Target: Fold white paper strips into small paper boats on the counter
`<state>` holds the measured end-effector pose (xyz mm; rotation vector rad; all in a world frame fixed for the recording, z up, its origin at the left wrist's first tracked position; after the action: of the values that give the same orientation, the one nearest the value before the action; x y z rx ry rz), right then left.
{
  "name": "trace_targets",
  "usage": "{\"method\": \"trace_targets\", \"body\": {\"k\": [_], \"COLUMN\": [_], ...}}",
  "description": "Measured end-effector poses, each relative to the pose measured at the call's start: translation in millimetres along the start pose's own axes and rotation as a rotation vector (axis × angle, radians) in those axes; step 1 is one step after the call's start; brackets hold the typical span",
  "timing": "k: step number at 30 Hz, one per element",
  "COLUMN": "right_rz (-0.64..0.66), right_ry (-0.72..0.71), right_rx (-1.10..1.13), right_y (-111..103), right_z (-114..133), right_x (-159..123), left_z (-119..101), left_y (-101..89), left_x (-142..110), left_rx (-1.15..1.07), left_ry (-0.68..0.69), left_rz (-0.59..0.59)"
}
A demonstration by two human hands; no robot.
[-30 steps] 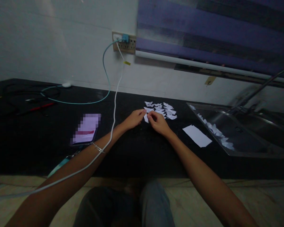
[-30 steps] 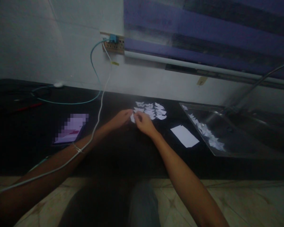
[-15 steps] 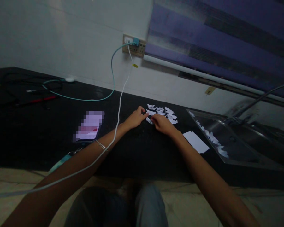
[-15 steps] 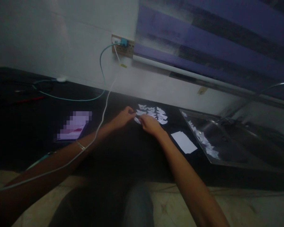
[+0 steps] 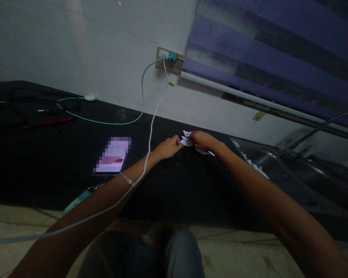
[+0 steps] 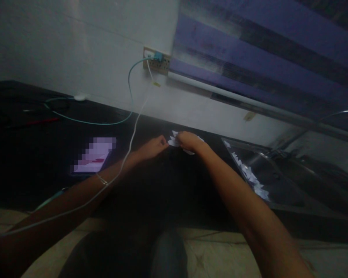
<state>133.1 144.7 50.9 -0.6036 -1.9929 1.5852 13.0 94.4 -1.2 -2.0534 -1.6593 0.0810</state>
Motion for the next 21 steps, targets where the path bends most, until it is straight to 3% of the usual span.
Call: {"method": "trace_targets", "body": {"k": [3,6,9,11,14,17,21], "right_rz": [-0.066,-0.025,0.135,0.172,0.254,0.218,0.205], "right_ry": [0.010,0.111,0.278,0.404,0.487,0.527,0.567], "right_rx": [0.020,0.028,-0.001,-0.044,-0.041,-0.050,-0.114], "right_y": [-29,-46,-34,-22,2,7,0], "right_z": [-10,-26,-39,-44,-36,-25,-22], "right_x": [-16,-70,-156,-214,-273,-289,-284], "left_z": [-6,-12,-13,-11,-9,-8,-14], "left_y": [2.2,4.5,7.7,10.9,14.1,12.8,11.2], "left_x": [-2,-3,-3,-3,-3,-4,-6], "left_rx": [0.026,0.090,0.211,0.307,0.388,0.390,0.358], "left_ry": [0.035,0.090,0.111,0.100,0.070,0.047,0.093], "left_rz": [0.053,0.089,0.114,0.143,0.182,0.179,0.172]}}
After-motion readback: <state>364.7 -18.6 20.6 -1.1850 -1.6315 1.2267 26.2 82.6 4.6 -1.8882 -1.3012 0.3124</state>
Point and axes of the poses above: each hand's wrist, its own x-axis towards the middle knuckle, its own y-axis out of the palm, z = x × y, the point moved 8 cm from there along x, towards the middle knuckle, and after that the axes turned 14 degrees about -x, right-handed, at the moved point
